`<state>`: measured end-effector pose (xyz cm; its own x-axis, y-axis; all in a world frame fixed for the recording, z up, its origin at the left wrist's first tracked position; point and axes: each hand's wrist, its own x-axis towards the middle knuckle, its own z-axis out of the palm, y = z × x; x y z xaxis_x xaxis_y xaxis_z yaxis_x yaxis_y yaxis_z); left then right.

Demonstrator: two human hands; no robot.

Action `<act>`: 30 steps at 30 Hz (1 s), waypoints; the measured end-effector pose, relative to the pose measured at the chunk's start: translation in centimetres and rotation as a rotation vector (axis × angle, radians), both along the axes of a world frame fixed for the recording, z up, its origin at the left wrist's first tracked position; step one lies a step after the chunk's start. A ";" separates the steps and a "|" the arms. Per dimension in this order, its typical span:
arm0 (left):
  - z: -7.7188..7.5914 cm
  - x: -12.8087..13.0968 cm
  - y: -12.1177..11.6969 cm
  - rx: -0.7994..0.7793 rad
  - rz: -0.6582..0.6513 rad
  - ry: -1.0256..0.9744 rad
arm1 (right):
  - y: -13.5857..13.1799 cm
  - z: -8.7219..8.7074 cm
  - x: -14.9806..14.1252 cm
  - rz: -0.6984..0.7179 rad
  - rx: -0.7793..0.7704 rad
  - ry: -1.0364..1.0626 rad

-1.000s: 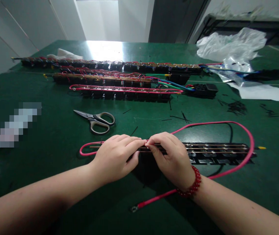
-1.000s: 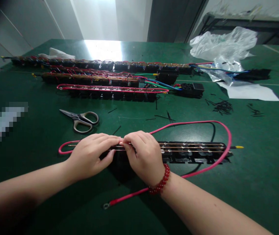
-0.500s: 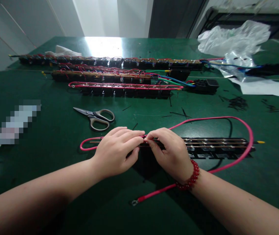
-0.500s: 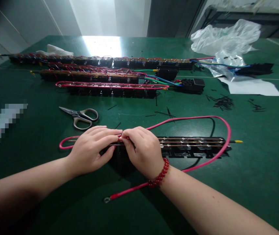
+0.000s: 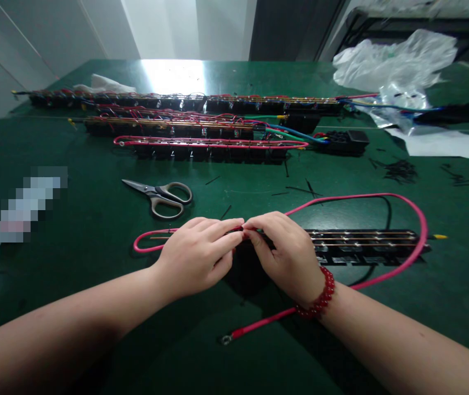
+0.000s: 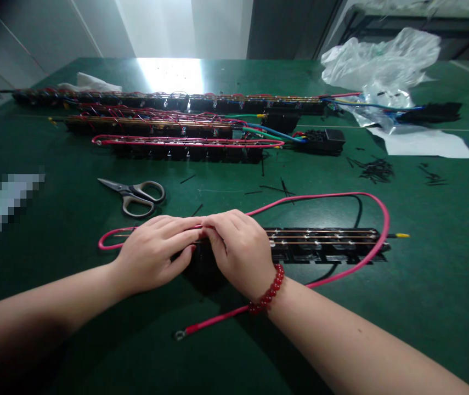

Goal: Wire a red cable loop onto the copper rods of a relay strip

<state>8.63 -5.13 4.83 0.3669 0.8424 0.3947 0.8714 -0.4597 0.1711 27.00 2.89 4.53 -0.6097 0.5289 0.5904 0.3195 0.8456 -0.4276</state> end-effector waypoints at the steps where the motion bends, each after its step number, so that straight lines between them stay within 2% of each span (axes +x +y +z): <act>1: 0.0 0.0 0.0 -0.002 0.006 -0.004 | 0.0 0.0 0.0 -0.003 0.007 -0.010; 9: 0.1 0.2 -0.1 -0.036 0.036 -0.067 | -0.1 0.1 -0.2 -0.041 0.007 -0.074; 14: 0.0 0.2 -0.2 -0.023 0.074 -0.165 | -0.1 0.2 -0.2 -0.086 0.006 -0.195; 23: 0.7 0.3 -0.1 -0.051 0.160 -0.183 | -0.1 0.1 -0.2 -0.028 0.036 -0.204; 30: 0.6 0.3 0.0 -0.066 0.159 -0.198 | -0.1 0.2 0.0 0.067 0.033 -0.129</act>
